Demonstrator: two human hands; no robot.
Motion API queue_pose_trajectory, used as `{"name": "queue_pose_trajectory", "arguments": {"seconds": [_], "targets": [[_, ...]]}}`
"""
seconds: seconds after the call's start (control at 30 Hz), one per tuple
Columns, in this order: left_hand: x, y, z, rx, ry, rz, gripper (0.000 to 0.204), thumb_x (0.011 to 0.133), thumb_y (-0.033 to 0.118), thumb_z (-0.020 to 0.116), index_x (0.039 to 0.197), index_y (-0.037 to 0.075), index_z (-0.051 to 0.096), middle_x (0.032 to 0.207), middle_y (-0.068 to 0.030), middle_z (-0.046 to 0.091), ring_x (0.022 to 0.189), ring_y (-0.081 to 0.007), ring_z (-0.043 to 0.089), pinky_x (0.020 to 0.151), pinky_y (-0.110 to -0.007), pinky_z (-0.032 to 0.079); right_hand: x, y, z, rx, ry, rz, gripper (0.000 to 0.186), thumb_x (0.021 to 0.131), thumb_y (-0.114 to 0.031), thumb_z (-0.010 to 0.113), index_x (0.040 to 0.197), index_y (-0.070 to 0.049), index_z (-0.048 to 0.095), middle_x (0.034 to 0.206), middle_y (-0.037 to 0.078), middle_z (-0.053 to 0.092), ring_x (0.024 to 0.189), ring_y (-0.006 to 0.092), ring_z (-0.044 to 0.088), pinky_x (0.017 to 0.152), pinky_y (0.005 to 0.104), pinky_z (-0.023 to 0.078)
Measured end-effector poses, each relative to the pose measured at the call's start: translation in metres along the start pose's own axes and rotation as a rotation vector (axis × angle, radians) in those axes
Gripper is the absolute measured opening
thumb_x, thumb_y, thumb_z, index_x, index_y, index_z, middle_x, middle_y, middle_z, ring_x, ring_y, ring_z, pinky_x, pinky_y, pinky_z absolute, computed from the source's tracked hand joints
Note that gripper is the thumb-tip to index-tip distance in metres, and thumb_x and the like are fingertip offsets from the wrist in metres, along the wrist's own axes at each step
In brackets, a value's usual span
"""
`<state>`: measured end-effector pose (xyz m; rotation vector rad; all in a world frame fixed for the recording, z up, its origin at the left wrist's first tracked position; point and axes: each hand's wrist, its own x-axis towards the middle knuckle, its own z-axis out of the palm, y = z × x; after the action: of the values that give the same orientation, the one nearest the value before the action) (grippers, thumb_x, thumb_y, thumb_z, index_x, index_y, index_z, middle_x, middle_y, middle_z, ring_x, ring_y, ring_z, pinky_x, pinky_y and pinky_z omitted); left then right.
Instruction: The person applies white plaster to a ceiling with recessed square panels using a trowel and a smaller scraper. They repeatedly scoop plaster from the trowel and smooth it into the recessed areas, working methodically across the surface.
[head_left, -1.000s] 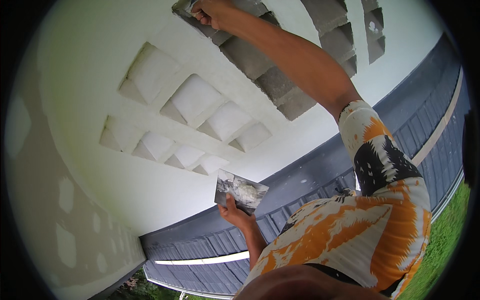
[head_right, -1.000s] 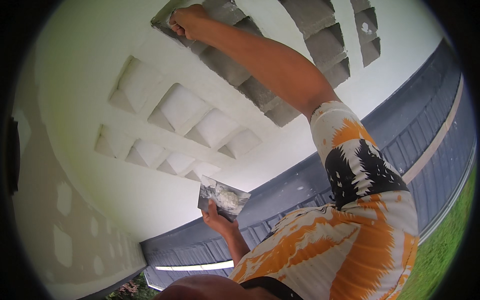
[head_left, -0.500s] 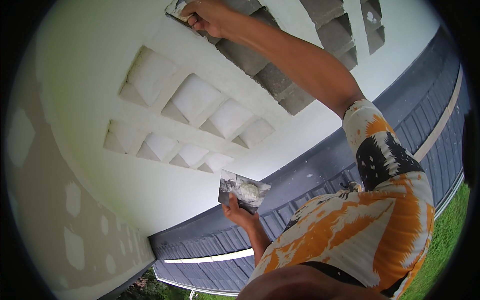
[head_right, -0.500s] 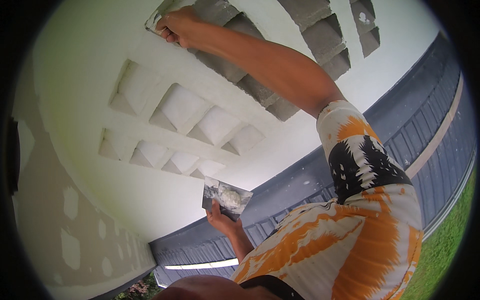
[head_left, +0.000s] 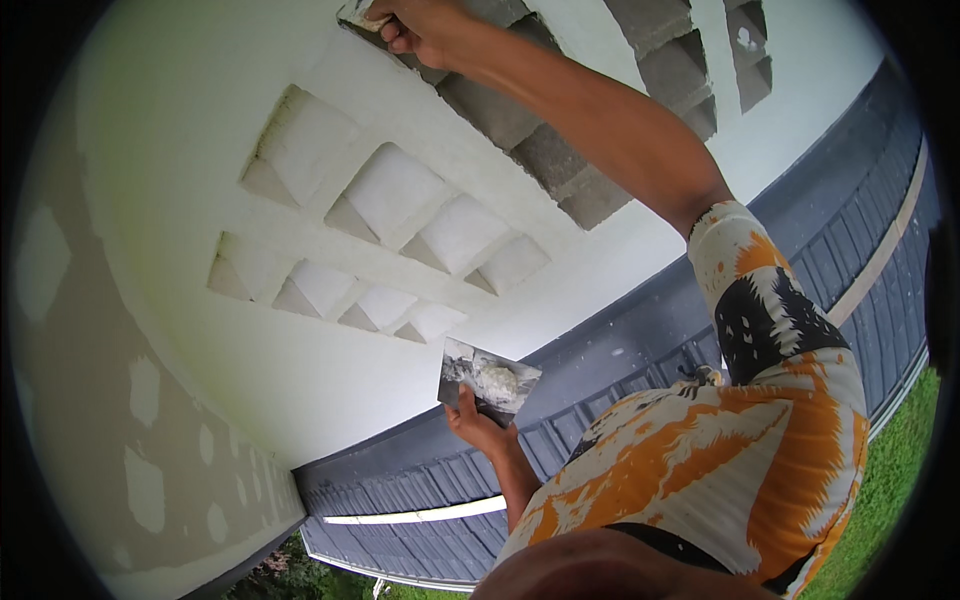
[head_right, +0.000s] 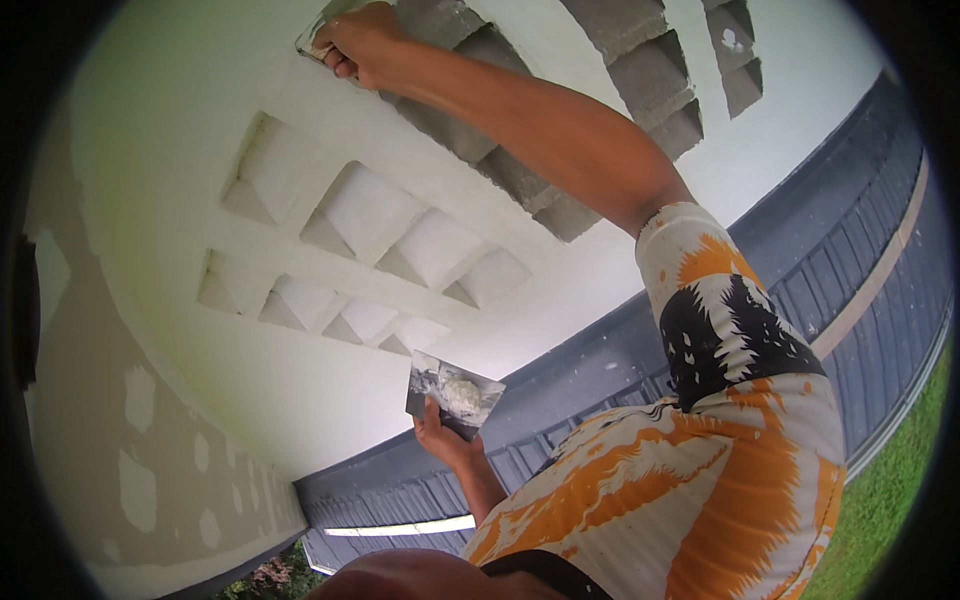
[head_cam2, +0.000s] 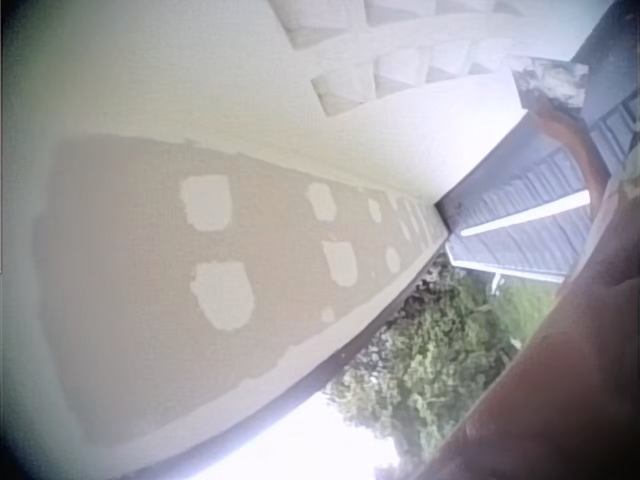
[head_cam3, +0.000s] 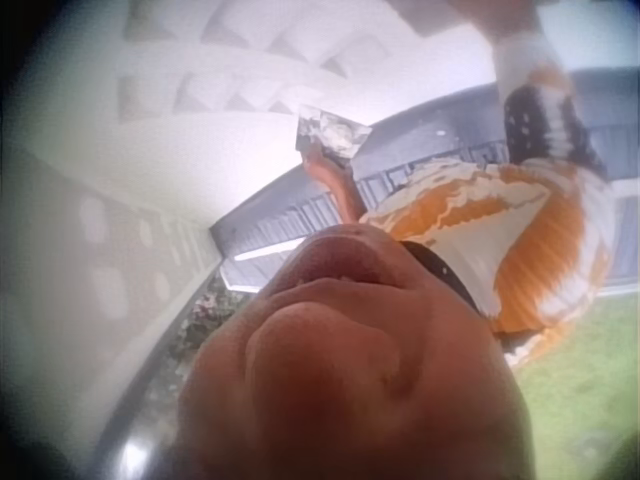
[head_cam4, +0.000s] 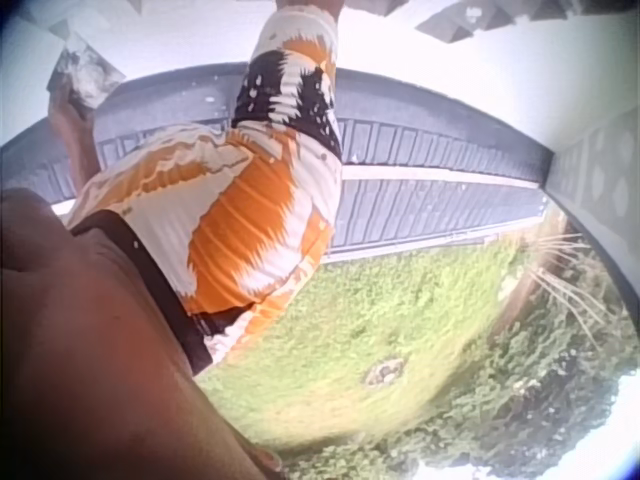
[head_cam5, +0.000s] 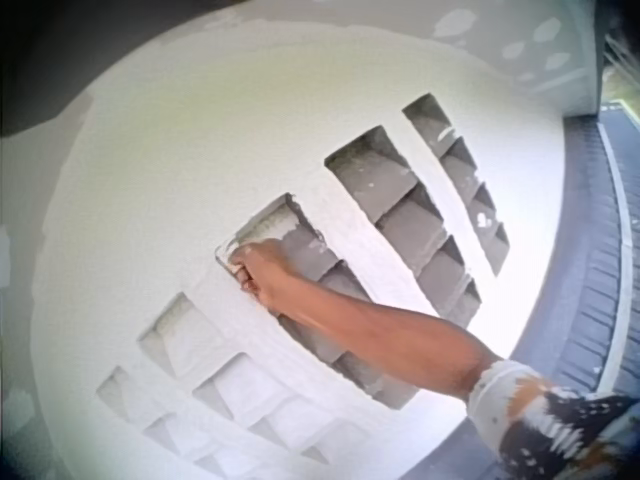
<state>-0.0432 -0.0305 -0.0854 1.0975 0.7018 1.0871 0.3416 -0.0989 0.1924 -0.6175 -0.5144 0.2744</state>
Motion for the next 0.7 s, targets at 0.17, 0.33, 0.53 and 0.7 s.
{"name": "queue_pose_trajectory", "arguments": {"seconds": [0.17, 0.33, 0.53, 0.7], "targets": [[0.005, -0.006, -0.003, -0.008, -0.001, -0.006, 0.027, 0.089, 0.009, 0.058, 0.113, -0.005, 0.059, 0.101, -0.0140, 0.066, 0.085, -0.0239, 0.068, 0.073, -0.036, 0.057, 0.005, -0.004, -0.029, 0.015, 0.187, 0.089, 0.019, 0.090, -0.014, 0.055, 0.072, -0.008, 0.057, 0.057, 0.002, 0.047, 0.043, 0.0116, 0.040, 0.038, 0.0261, 0.026], [0.002, -0.002, 0.004, -0.037, -0.009, -0.035, 0.022, 0.089, 0.005, 0.055, 0.109, -0.004, 0.061, 0.098, -0.0121, 0.067, 0.081, -0.0200, 0.068, 0.069, -0.033, 0.058, 0.078, 0.002, -0.055, 0.208, -0.008, 0.390, 0.024, 0.089, -0.019, 0.055, 0.067, -0.012, 0.050, 0.051, -0.001, 0.044, 0.038, 0.0098, 0.035, 0.038, 0.0252, 0.024], [-0.003, 0.002, 0.002, -0.060, -0.004, -0.030, 0.022, 0.089, 0.005, 0.056, 0.109, -0.004, 0.061, 0.098, -0.0120, 0.067, 0.081, -0.0195, 0.068, 0.070, -0.032, 0.057, 0.078, 0.007, -0.024, 0.313, -0.056, 0.395, 0.028, 0.091, -0.021, 0.052, 0.064, -0.011, 0.048, 0.047, -0.003, 0.041, 0.034, 0.0085, 0.033, 0.035, 0.0250, 0.025], [-0.001, 0.001, 0.008, -0.034, -0.003, -0.054, 0.023, 0.089, 0.006, 0.056, 0.110, -0.004, 0.061, 0.097, -0.0122, 0.067, 0.081, -0.0196, 0.068, 0.069, -0.032, 0.057, 0.086, -0.019, -0.041, 0.562, -0.245, 0.441, 0.030, 0.093, -0.021, 0.049, 0.065, -0.010, 0.047, 0.046, -0.004, 0.039, 0.034, 0.0085, 0.032, 0.033, 0.0262, 0.025]]}}
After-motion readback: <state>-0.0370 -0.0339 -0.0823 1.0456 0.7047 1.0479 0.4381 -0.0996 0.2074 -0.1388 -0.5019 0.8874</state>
